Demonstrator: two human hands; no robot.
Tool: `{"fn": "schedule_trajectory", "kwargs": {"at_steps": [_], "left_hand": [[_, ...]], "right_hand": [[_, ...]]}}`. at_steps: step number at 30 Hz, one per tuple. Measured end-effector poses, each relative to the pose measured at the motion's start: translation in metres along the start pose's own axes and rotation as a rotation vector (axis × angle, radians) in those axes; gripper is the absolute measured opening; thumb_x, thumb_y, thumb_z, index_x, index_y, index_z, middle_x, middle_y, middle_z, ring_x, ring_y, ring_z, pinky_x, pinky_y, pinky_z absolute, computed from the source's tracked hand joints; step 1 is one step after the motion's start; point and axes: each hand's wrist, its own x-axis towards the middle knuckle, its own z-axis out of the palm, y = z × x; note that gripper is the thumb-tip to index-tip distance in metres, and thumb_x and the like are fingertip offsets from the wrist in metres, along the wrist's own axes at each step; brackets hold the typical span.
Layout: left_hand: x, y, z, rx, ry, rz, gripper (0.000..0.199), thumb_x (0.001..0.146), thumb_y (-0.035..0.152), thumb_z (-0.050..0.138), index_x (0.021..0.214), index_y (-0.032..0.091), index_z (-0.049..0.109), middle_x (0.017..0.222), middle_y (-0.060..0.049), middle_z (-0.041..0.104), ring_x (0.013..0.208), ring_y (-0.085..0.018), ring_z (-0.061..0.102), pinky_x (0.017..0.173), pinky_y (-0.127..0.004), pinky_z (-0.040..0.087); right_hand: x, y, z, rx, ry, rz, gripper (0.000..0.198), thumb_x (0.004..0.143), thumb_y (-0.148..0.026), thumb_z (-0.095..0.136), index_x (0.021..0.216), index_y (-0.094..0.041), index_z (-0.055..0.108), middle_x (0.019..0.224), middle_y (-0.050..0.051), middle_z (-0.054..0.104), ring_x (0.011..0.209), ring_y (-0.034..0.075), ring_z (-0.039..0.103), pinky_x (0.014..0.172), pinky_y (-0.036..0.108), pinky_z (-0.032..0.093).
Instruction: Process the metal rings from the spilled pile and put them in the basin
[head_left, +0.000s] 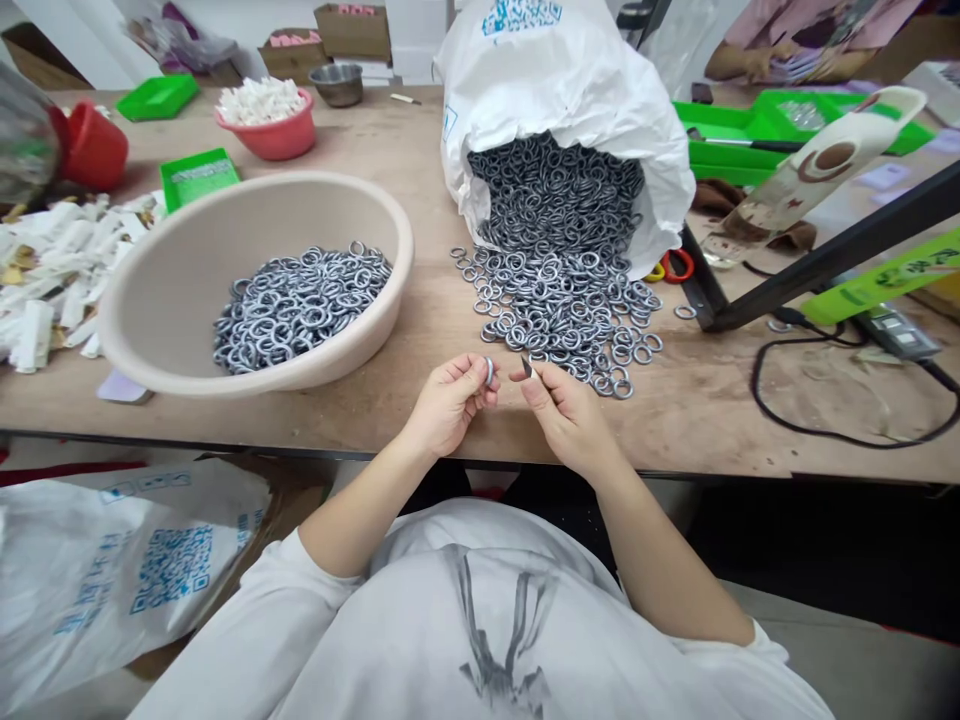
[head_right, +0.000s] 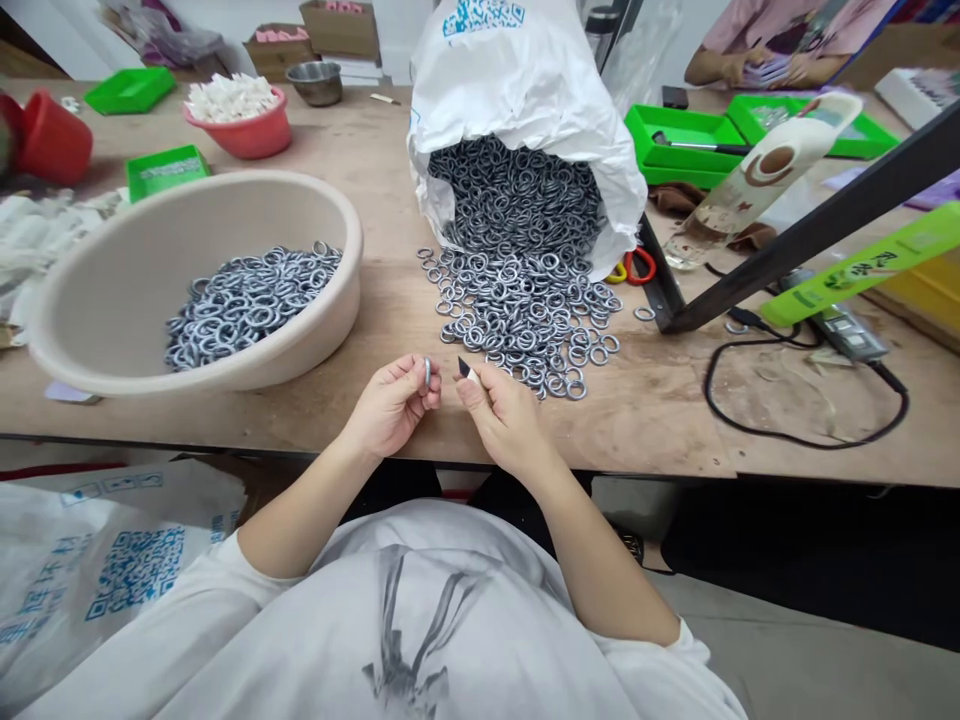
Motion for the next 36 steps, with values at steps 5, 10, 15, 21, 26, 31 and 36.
{"fn": "schedule_trajectory", "kwargs": {"at_steps": [5, 10, 15, 21, 26, 31, 36], "left_hand": [[-0.005, 0.001, 0.005, 0.028, -0.046, 0.018, 0.044, 0.069, 0.049, 0.087, 0.072, 0.014, 0.06, 0.06, 0.003, 0.054, 0.052, -0.004, 0.047, 0.05, -0.016, 0.041], [-0.008, -0.002, 0.006, 0.042, -0.076, -0.048, 0.047, 0.068, 0.052, 0.086, 0.074, 0.014, 0.059, 0.06, 0.004, 0.051, 0.051, -0.005, 0.045, 0.05, -0.017, 0.04], [-0.011, -0.005, 0.007, 0.039, -0.139, -0.103, 0.049, 0.073, 0.056, 0.081, 0.072, 0.016, 0.053, 0.057, 0.005, 0.043, 0.047, -0.005, 0.038, 0.046, -0.019, 0.033], [-0.013, -0.004, 0.01, 0.038, -0.129, -0.063, 0.052, 0.077, 0.059, 0.075, 0.068, 0.017, 0.046, 0.055, 0.007, 0.037, 0.046, -0.004, 0.033, 0.046, -0.019, 0.029], [-0.012, -0.005, 0.01, 0.039, -0.081, -0.08, 0.053, 0.073, 0.061, 0.078, 0.072, 0.018, 0.046, 0.055, 0.008, 0.037, 0.045, -0.004, 0.032, 0.045, -0.018, 0.028], [-0.013, -0.003, 0.008, 0.059, -0.128, -0.086, 0.053, 0.075, 0.06, 0.077, 0.069, 0.019, 0.044, 0.054, 0.008, 0.035, 0.044, -0.004, 0.031, 0.045, -0.019, 0.029], [-0.023, -0.006, 0.001, 0.189, -0.299, -0.098, 0.051, 0.081, 0.059, 0.073, 0.066, 0.016, 0.049, 0.053, 0.005, 0.041, 0.046, -0.005, 0.038, 0.047, -0.02, 0.031]], "right_hand": [[0.006, -0.007, 0.004, -0.023, 0.049, -0.104, 0.038, 0.095, -0.05, 0.059, 0.12, -0.024, 0.069, 0.102, 0.007, 0.073, 0.094, 0.023, 0.067, 0.083, 0.035, 0.05], [0.013, -0.013, 0.014, 0.131, 0.038, -0.056, 0.033, 0.09, -0.049, 0.066, 0.109, -0.024, 0.072, 0.088, 0.003, 0.07, 0.084, 0.019, 0.064, 0.075, 0.032, 0.05], [0.015, -0.011, 0.02, 0.348, 0.026, 0.045, 0.037, 0.088, -0.058, 0.065, 0.099, -0.023, 0.067, 0.075, 0.0, 0.065, 0.071, 0.017, 0.062, 0.067, 0.031, 0.048], [0.007, -0.013, 0.008, -0.038, 0.048, -0.133, 0.049, 0.1, -0.063, 0.039, 0.076, -0.023, 0.053, 0.068, 0.001, 0.056, 0.064, 0.015, 0.051, 0.061, 0.03, 0.035], [-0.002, -0.018, 0.01, -0.33, 0.005, -0.258, 0.052, 0.102, -0.06, 0.032, 0.07, -0.023, 0.05, 0.067, 0.003, 0.056, 0.064, 0.016, 0.05, 0.06, 0.031, 0.029], [0.001, -0.015, 0.011, -0.34, -0.013, -0.248, 0.051, 0.102, -0.057, 0.035, 0.068, -0.023, 0.05, 0.065, 0.002, 0.054, 0.062, 0.016, 0.048, 0.059, 0.031, 0.028], [0.017, 0.002, -0.004, -0.264, 0.102, 0.006, 0.052, 0.099, -0.06, 0.04, 0.063, -0.023, 0.043, 0.056, -0.002, 0.043, 0.055, 0.014, 0.04, 0.056, 0.029, 0.024]]}}
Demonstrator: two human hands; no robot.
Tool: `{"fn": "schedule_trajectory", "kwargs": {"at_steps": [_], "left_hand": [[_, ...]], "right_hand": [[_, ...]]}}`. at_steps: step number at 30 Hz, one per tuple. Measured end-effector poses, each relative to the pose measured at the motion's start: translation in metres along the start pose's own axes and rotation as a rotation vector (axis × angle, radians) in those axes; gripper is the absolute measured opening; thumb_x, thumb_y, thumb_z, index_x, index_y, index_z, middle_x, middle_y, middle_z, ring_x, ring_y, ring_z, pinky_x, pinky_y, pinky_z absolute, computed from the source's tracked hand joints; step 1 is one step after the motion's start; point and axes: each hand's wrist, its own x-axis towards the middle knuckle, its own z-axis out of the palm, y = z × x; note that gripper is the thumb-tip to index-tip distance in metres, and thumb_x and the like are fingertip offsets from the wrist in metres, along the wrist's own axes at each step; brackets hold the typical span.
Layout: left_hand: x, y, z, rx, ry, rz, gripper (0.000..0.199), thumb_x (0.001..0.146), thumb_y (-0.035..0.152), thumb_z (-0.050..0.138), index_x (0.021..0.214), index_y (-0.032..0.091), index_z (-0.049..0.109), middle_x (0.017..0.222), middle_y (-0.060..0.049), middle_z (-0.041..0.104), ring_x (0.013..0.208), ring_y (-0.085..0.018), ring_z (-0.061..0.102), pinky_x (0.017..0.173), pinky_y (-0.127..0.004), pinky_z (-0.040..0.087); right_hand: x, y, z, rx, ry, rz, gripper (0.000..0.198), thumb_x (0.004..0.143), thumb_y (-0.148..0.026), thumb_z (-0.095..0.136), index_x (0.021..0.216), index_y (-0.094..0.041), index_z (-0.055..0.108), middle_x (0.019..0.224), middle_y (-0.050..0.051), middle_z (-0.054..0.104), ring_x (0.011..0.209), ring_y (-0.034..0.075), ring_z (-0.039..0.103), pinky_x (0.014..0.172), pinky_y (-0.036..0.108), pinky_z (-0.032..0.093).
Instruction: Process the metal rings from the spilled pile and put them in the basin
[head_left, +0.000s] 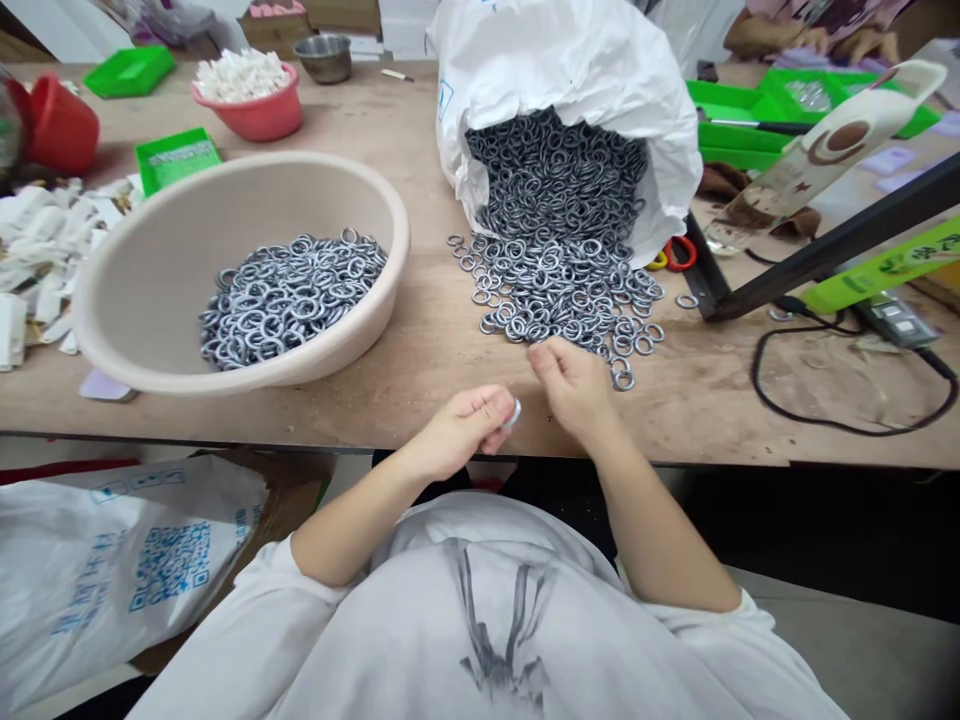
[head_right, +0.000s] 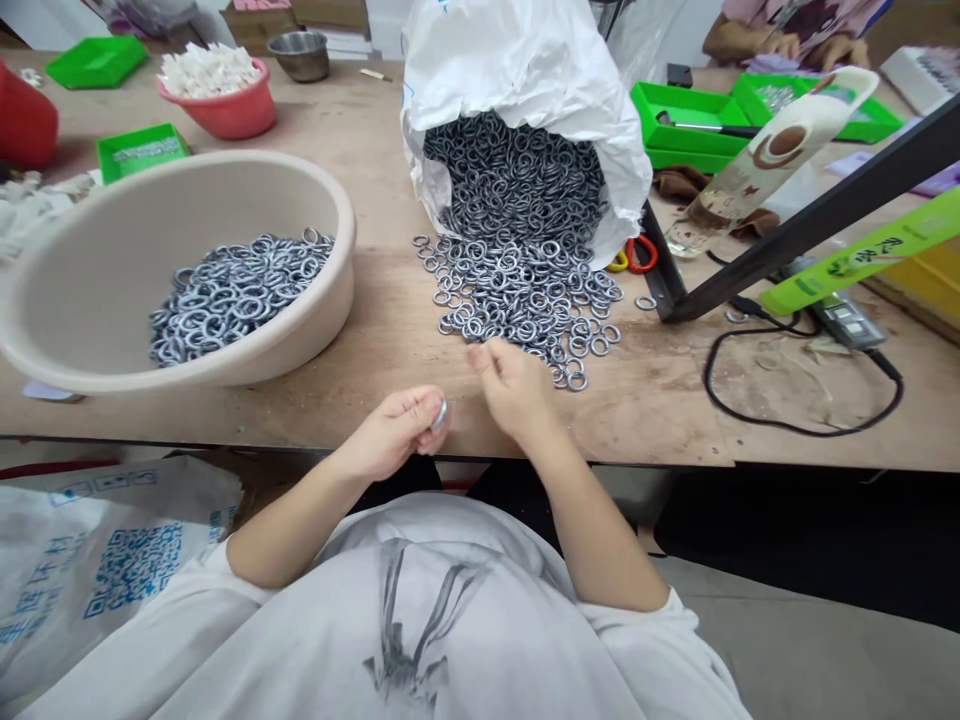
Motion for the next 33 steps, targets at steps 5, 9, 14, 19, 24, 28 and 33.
{"fn": "schedule_trajectory", "kwargs": {"at_steps": [5, 9, 14, 19, 24, 28, 33], "left_hand": [[-0.002, -0.004, -0.009, -0.018, 0.14, 0.044, 0.048, 0.079, 0.057, 0.076, 0.069, 0.015, 0.054, 0.059, 0.004, 0.049, 0.051, -0.007, 0.047, 0.051, -0.019, 0.041], [-0.006, -0.003, -0.016, -0.03, 0.13, 0.046, 0.045, 0.08, 0.054, 0.077, 0.071, 0.014, 0.058, 0.06, 0.003, 0.053, 0.052, -0.006, 0.05, 0.052, -0.019, 0.044], [-0.013, -0.004, -0.023, -0.042, 0.145, -0.01, 0.039, 0.078, 0.048, 0.081, 0.092, 0.013, 0.071, 0.067, 0.0, 0.064, 0.058, -0.008, 0.061, 0.059, -0.018, 0.051], [-0.006, 0.001, -0.03, -0.156, 0.285, 0.0, 0.038, 0.075, 0.039, 0.084, 0.097, 0.012, 0.072, 0.077, -0.004, 0.07, 0.065, -0.011, 0.067, 0.065, -0.021, 0.057], [0.008, 0.003, -0.021, -0.291, 0.338, 0.006, 0.024, 0.074, 0.021, 0.079, 0.094, 0.011, 0.069, 0.082, -0.002, 0.067, 0.064, -0.009, 0.063, 0.065, -0.023, 0.058], [0.015, -0.009, -0.005, -0.263, 0.347, 0.085, 0.035, 0.082, 0.047, 0.075, 0.086, 0.013, 0.064, 0.074, 0.001, 0.058, 0.059, -0.007, 0.052, 0.057, -0.021, 0.051], [0.014, -0.023, 0.002, 0.037, 0.407, 0.271, 0.055, 0.081, 0.071, 0.065, 0.078, 0.017, 0.057, 0.065, 0.003, 0.048, 0.058, -0.008, 0.044, 0.055, -0.02, 0.042]], "right_hand": [[0.001, -0.006, 0.007, 0.223, -0.133, -0.02, 0.041, 0.095, -0.059, 0.052, 0.084, -0.021, 0.06, 0.068, -0.002, 0.056, 0.063, 0.013, 0.049, 0.061, 0.027, 0.034], [0.016, -0.012, 0.013, 0.136, -0.177, -0.008, 0.037, 0.094, -0.055, 0.054, 0.086, -0.02, 0.063, 0.067, -0.002, 0.057, 0.062, 0.014, 0.049, 0.059, 0.026, 0.034], [0.062, 0.004, 0.012, -0.572, -0.144, 0.126, 0.021, 0.09, -0.039, 0.063, 0.087, -0.019, 0.067, 0.094, 0.01, 0.071, 0.079, 0.023, 0.062, 0.064, 0.031, 0.034], [0.065, 0.007, 0.005, -0.458, -0.091, 0.143, 0.019, 0.091, -0.033, 0.059, 0.082, -0.018, 0.068, 0.088, 0.01, 0.071, 0.079, 0.023, 0.062, 0.066, 0.031, 0.037], [0.022, -0.007, 0.009, 0.531, -0.089, 0.177, 0.026, 0.084, -0.045, 0.069, 0.079, -0.019, 0.068, 0.079, 0.003, 0.07, 0.07, 0.016, 0.06, 0.066, 0.029, 0.045], [-0.01, -0.021, 0.031, 0.871, -0.088, 0.247, 0.036, 0.075, -0.055, 0.078, 0.084, -0.022, 0.069, 0.072, 0.001, 0.069, 0.064, 0.015, 0.062, 0.06, 0.03, 0.051], [-0.024, -0.03, 0.046, 0.867, 0.091, 0.244, 0.039, 0.075, -0.06, 0.077, 0.079, -0.024, 0.063, 0.066, -0.002, 0.064, 0.058, 0.014, 0.059, 0.057, 0.029, 0.053]]}}
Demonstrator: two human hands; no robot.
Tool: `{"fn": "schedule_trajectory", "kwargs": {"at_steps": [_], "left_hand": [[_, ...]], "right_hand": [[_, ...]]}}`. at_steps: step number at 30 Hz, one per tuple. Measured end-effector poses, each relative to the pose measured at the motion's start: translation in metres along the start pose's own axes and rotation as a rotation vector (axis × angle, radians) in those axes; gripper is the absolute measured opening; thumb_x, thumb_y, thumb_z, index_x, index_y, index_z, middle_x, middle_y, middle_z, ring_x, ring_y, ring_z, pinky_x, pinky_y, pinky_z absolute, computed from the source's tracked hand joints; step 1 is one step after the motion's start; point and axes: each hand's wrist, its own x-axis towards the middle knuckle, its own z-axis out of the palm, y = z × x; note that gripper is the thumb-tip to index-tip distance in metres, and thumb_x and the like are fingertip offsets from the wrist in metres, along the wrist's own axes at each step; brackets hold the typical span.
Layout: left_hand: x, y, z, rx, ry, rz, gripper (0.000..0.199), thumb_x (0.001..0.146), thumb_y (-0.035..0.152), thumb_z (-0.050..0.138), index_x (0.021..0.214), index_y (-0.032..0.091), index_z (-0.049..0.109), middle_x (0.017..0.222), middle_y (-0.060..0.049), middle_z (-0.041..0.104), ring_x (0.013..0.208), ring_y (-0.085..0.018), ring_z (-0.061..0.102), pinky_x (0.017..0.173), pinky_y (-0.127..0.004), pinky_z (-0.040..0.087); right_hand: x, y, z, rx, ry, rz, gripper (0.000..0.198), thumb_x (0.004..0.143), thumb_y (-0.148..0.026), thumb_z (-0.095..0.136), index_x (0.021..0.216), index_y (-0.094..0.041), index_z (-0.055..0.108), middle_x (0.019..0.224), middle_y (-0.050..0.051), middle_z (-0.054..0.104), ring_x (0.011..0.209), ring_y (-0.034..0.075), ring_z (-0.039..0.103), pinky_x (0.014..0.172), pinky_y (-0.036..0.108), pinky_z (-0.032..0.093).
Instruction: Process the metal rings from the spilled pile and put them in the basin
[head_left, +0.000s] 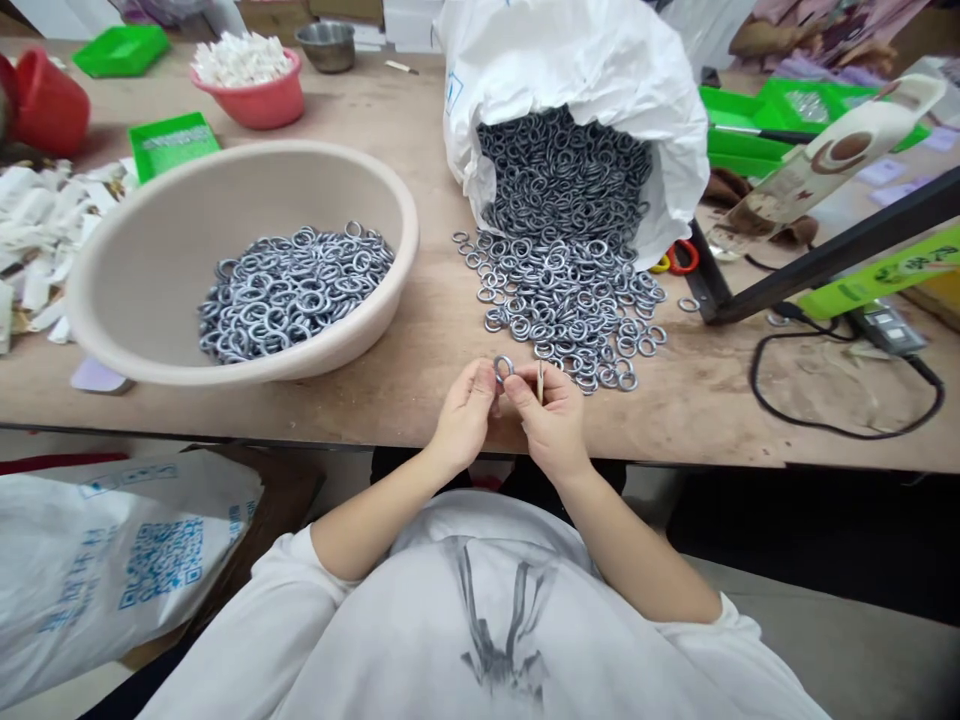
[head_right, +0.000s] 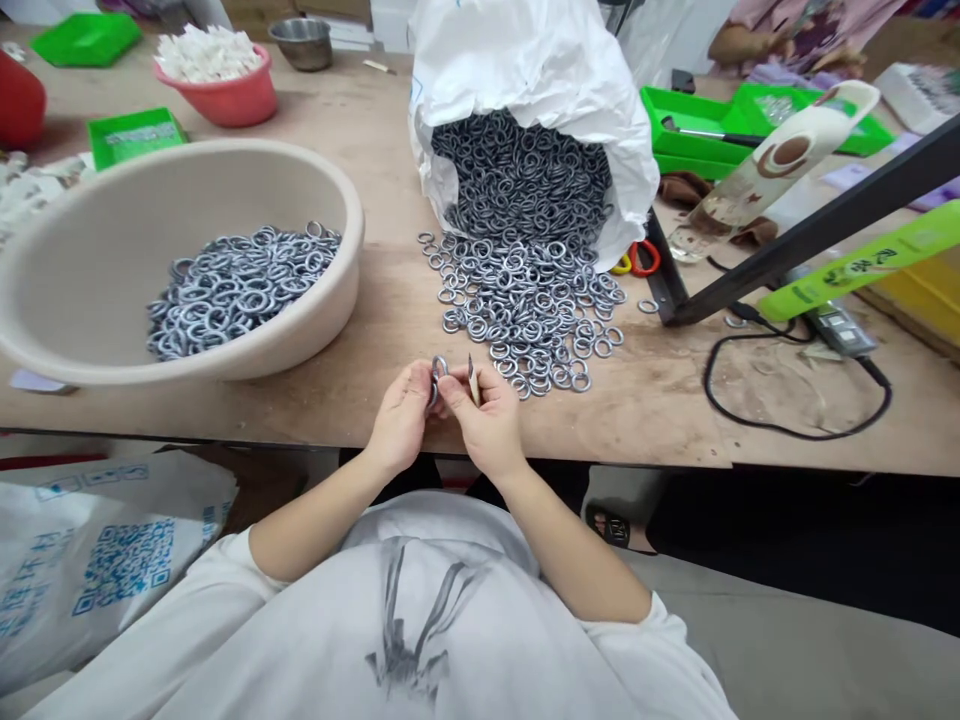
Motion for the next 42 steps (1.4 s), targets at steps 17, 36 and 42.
{"fn": "schedule_trajectory", "kwargs": {"at_steps": [17, 36, 42], "left_hand": [[-0.001, 0.011, -0.013, 0.006, -0.25, -0.116, 0.049, 0.083, 0.062, 0.068, 0.07, 0.017, 0.052, 0.06, 0.004, 0.042, 0.053, -0.008, 0.038, 0.052, -0.022, 0.039], [-0.005, 0.032, -0.034, -0.115, -0.086, -0.271, 0.031, 0.08, 0.029, 0.073, 0.108, 0.016, 0.069, 0.083, -0.002, 0.067, 0.063, -0.009, 0.062, 0.062, -0.023, 0.057], [0.004, 0.035, -0.037, -0.181, 0.109, -0.314, 0.015, 0.075, 0.024, 0.065, 0.085, 0.013, 0.064, 0.071, 0.0, 0.06, 0.055, -0.01, 0.058, 0.047, -0.022, 0.056]], "right_hand": [[-0.001, -0.027, -0.033, -0.714, -0.379, -0.341, 0.055, 0.1, -0.062, 0.038, 0.075, -0.021, 0.066, 0.071, 0.003, 0.063, 0.067, 0.016, 0.056, 0.065, 0.03, 0.037], [0.115, -0.019, -0.008, -1.496, -0.279, -0.162, 0.026, 0.092, -0.038, 0.063, 0.11, -0.022, 0.073, 0.114, 0.014, 0.071, 0.094, 0.028, 0.066, 0.073, 0.034, 0.04], [0.12, -0.017, -0.015, -1.468, -0.211, -0.179, 0.02, 0.092, -0.034, 0.061, 0.099, -0.02, 0.073, 0.104, 0.013, 0.071, 0.088, 0.027, 0.064, 0.069, 0.033, 0.038]]}}
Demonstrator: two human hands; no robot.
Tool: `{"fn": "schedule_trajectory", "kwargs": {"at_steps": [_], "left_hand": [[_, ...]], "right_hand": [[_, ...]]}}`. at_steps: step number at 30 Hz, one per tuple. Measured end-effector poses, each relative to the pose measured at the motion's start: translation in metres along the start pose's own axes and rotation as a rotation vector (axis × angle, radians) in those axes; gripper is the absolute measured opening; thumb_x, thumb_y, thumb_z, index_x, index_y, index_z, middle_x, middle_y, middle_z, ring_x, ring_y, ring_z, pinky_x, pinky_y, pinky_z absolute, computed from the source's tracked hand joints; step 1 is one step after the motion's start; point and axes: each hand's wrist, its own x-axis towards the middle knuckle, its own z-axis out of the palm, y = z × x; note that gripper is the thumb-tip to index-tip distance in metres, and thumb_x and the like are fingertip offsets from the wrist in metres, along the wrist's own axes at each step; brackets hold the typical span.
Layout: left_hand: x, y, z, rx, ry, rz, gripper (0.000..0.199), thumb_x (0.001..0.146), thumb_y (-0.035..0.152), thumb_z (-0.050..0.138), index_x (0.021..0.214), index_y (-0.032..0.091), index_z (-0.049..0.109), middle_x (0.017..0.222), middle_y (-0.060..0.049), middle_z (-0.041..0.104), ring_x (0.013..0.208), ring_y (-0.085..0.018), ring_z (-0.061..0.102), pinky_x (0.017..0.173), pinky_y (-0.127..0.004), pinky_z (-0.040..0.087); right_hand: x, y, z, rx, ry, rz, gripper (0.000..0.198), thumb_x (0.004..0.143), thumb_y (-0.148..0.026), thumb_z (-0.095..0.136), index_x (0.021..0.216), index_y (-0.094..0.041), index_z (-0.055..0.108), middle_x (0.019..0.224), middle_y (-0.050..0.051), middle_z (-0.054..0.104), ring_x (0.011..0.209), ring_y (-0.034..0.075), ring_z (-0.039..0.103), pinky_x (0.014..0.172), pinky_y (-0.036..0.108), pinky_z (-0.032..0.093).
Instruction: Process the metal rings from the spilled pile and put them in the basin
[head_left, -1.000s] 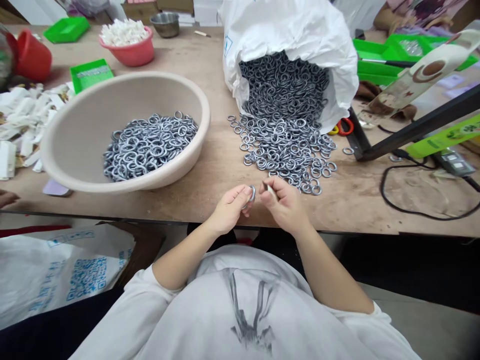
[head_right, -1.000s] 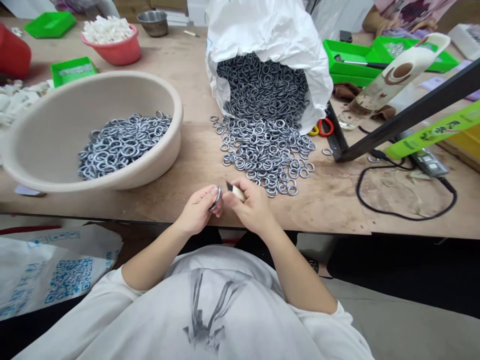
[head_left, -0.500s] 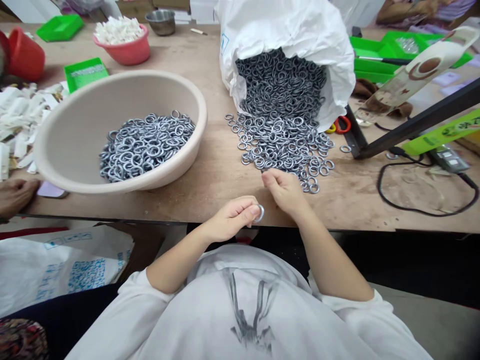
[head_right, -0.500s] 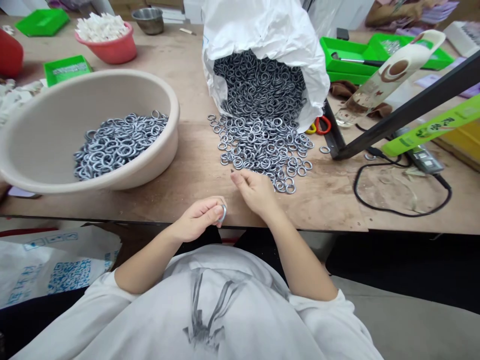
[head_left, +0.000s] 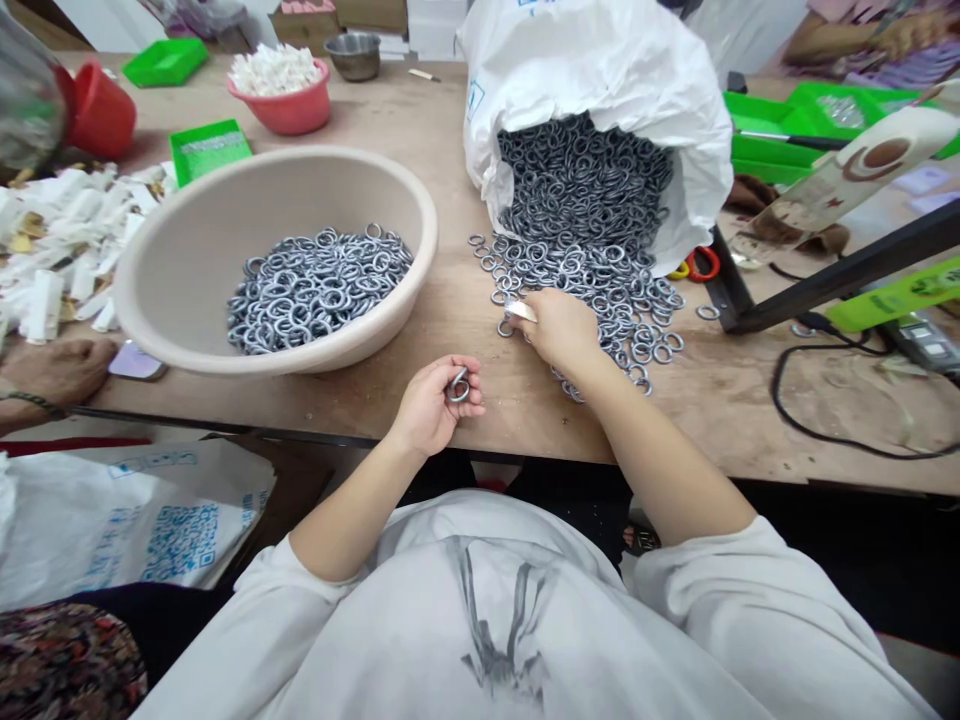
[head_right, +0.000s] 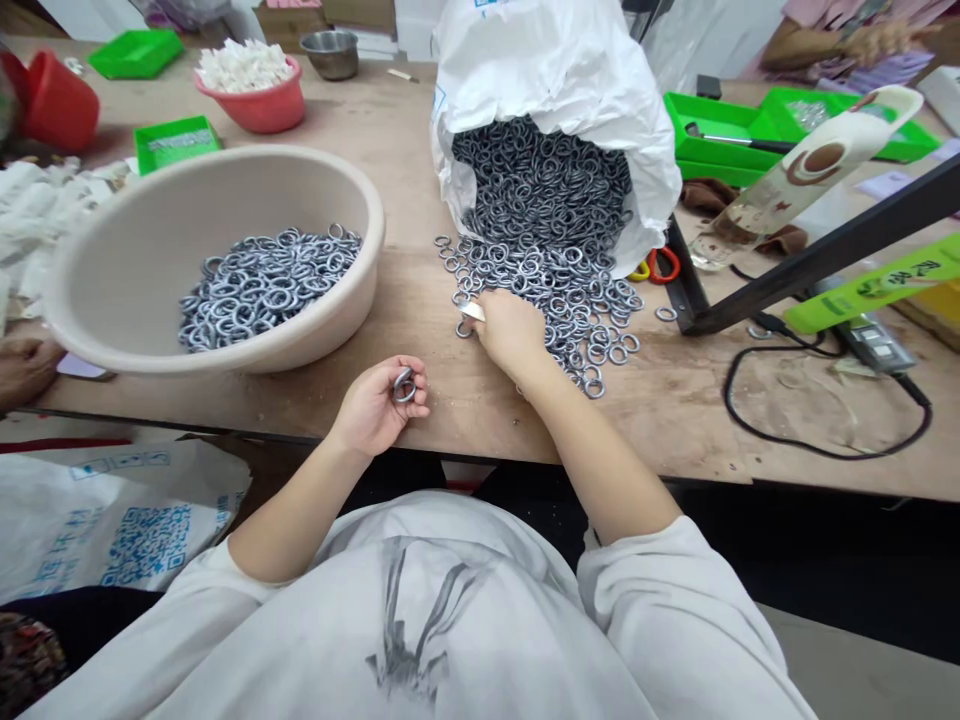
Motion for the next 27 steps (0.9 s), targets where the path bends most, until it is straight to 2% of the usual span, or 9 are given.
{"fn": "schedule_trajectory", "kwargs": {"at_steps": [5, 9, 11, 13, 16, 19, 23, 25, 27], "left_hand": [[0.01, 0.0, 0.011, 0.13, -0.069, 0.043, 0.035, 0.071, 0.041, 0.08, 0.083, 0.015, 0.06, 0.072, 0.002, 0.056, 0.051, -0.007, 0.051, 0.04, -0.017, 0.042], [0.018, -0.005, 0.021, 0.371, -0.1, 0.248, 0.035, 0.075, 0.042, 0.08, 0.094, 0.018, 0.063, 0.062, 0.006, 0.051, 0.049, -0.007, 0.042, 0.045, -0.019, 0.034], [0.021, -0.006, 0.024, 0.538, -0.125, 0.373, 0.031, 0.081, 0.041, 0.076, 0.098, 0.017, 0.068, 0.066, 0.004, 0.057, 0.056, -0.009, 0.045, 0.054, -0.021, 0.036], [0.021, -0.008, 0.026, 0.673, -0.158, 0.446, 0.025, 0.086, 0.04, 0.071, 0.089, 0.016, 0.07, 0.07, 0.001, 0.062, 0.063, -0.01, 0.047, 0.059, -0.022, 0.036], [0.02, -0.009, 0.026, 0.699, -0.174, 0.407, 0.033, 0.088, 0.045, 0.066, 0.075, 0.015, 0.067, 0.063, 0.002, 0.055, 0.06, -0.01, 0.043, 0.057, -0.023, 0.032], [0.018, -0.009, 0.023, 0.581, -0.155, 0.326, 0.038, 0.085, 0.053, 0.068, 0.078, 0.016, 0.067, 0.056, 0.004, 0.047, 0.052, -0.009, 0.037, 0.051, -0.023, 0.028], [0.017, -0.007, 0.019, 0.473, -0.154, 0.28, 0.041, 0.081, 0.057, 0.072, 0.082, 0.016, 0.068, 0.056, 0.005, 0.046, 0.047, -0.007, 0.036, 0.046, -0.022, 0.025], [0.016, -0.006, 0.019, 0.456, -0.151, 0.278, 0.042, 0.079, 0.058, 0.073, 0.08, 0.016, 0.067, 0.055, 0.005, 0.046, 0.047, -0.007, 0.037, 0.045, -0.021, 0.025], [0.015, -0.007, 0.019, 0.454, -0.14, 0.292, 0.042, 0.079, 0.058, 0.075, 0.078, 0.016, 0.067, 0.053, 0.005, 0.046, 0.047, -0.006, 0.036, 0.045, -0.021, 0.026]], "right_hand": [[-0.025, 0.017, -0.012, 0.337, 0.096, -0.014, 0.026, 0.09, -0.037, 0.062, 0.07, -0.019, 0.063, 0.079, 0.005, 0.061, 0.075, 0.018, 0.053, 0.066, 0.029, 0.033], [-0.051, 0.021, -0.012, 0.762, -0.059, 0.039, 0.03, 0.085, -0.044, 0.063, 0.068, -0.019, 0.06, 0.058, -0.004, 0.047, 0.057, 0.012, 0.039, 0.058, 0.028, 0.028], [-0.061, 0.017, -0.011, 0.943, -0.124, 0.038, 0.034, 0.081, -0.051, 0.067, 0.071, -0.018, 0.062, 0.058, -0.005, 0.047, 0.057, 0.011, 0.039, 0.057, 0.027, 0.029], [-0.068, 0.013, -0.01, 1.066, -0.135, 0.04, 0.038, 0.077, -0.054, 0.072, 0.071, -0.018, 0.063, 0.061, -0.004, 0.051, 0.059, 0.011, 0.041, 0.059, 0.027, 0.032], [-0.073, 0.008, -0.006, 1.204, -0.042, 0.082, 0.035, 0.075, -0.052, 0.074, 0.081, -0.019, 0.065, 0.067, -0.003, 0.056, 0.06, 0.011, 0.044, 0.06, 0.026, 0.035], [-0.073, 0.01, 0.001, 1.155, 0.045, 0.13, 0.028, 0.082, -0.047, 0.069, 0.086, -0.02, 0.066, 0.07, -0.002, 0.06, 0.062, 0.012, 0.048, 0.06, 0.027, 0.037], [-0.073, 0.016, 0.008, 0.638, -0.002, 0.112, 0.015, 0.084, -0.034, 0.067, 0.078, -0.02, 0.069, 0.075, 0.003, 0.065, 0.071, 0.018, 0.056, 0.068, 0.031, 0.04], [-0.076, 0.014, 0.007, 0.519, 0.106, 0.09, 0.013, 0.086, -0.031, 0.066, 0.083, -0.02, 0.073, 0.085, 0.006, 0.067, 0.079, 0.021, 0.06, 0.073, 0.033, 0.043], [-0.082, 0.009, 0.004, 0.6, 0.266, 0.031, 0.017, 0.09, -0.034, 0.064, 0.091, -0.021, 0.074, 0.092, 0.007, 0.069, 0.086, 0.022, 0.063, 0.079, 0.034, 0.046]]}}
